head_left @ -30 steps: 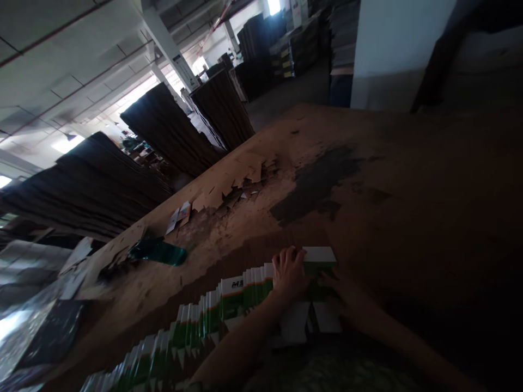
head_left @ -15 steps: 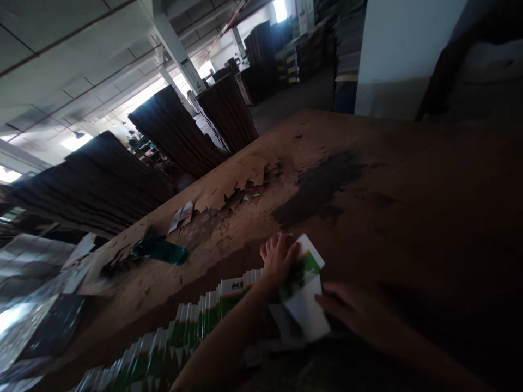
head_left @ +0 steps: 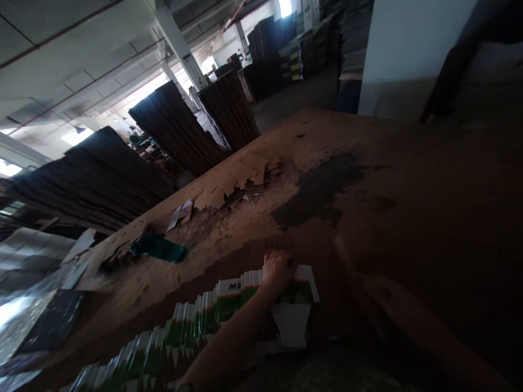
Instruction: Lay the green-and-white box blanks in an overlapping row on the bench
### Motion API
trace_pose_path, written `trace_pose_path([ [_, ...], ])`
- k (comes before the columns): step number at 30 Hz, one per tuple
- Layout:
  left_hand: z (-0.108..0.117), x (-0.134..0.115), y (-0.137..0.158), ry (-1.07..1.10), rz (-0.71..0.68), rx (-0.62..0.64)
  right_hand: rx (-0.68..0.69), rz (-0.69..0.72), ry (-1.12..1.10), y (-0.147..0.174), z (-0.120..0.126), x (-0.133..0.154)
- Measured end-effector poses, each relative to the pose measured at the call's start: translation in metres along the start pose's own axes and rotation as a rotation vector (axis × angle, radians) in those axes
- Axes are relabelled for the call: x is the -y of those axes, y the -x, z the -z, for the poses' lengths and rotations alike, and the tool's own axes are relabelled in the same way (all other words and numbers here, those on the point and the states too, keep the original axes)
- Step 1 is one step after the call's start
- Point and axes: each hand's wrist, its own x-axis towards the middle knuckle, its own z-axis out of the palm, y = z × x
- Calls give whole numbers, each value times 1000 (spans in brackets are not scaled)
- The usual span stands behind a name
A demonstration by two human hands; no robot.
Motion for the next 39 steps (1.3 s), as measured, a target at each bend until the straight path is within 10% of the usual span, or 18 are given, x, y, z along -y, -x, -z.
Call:
trace_pose_path([
  [7, -6, -1, 2, -62, -4, -10, 163, 188, 106, 14, -60, 37],
  [22, -9, 1, 10, -104, -76, -24, 22, 197, 327, 23, -77, 40],
  [28, -26, -10, 10, -148, -83, 24, 96, 193, 340, 12, -35, 15],
  [33, -27, -10, 10, -98, -70, 39, -101, 60, 493, 15, 31, -38],
  [39, 7, -13, 1, 146, 78, 63, 198, -31, -158, -11, 64, 82],
])
